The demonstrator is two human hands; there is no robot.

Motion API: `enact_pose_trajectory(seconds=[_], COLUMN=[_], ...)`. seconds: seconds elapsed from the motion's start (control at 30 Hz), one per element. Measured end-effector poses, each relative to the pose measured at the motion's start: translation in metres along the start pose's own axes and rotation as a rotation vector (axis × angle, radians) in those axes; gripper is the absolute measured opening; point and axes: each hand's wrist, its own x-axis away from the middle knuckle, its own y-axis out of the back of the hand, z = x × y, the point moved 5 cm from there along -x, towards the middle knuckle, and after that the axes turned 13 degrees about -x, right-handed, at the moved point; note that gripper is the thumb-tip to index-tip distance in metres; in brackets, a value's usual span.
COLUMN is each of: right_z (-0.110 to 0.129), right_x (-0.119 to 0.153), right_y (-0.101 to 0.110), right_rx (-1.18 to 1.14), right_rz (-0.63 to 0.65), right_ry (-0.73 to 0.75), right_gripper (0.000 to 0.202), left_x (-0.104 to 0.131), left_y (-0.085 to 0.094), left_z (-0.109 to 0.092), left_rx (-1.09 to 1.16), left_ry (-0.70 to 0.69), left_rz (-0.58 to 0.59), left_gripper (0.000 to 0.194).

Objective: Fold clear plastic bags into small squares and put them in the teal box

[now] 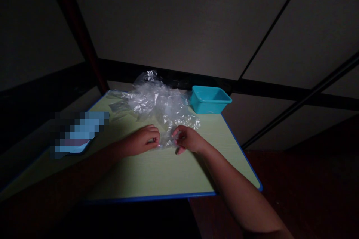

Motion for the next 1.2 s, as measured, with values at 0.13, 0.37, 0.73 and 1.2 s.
enact_pose_trajectory(seconds=[0.13,0.37,0.73,1.2], right_z=[0.005,0.006,0.008,0.004], right_x=[0.002,0.003,0.003,0.0], right_y=[-0.003,-0.004,-0.005,-0.001], right_rx=[0.089,0.146,0.177,0.011], right_rz=[0.029,0.033,0.068,0.024], right_ry=[0.017,0.017,0.014,-0.071], right_gripper=[0.022,0.016,0.013,0.02], left_x=[0.0,0.002,0.006,0.005], left_y=[0.0,0.006,0.004,0.004], left_z=[0.0,-0.007,-0.013,-0.012], left_rx=[0.033,-0.039,-0.091,-0.084], left_ry=[0.028,0.01,-0.03,0.069], left_rz=[-0.007,-0.007,0.01,0.035], left_gripper=[0.017,0.034,0.034,0.044])
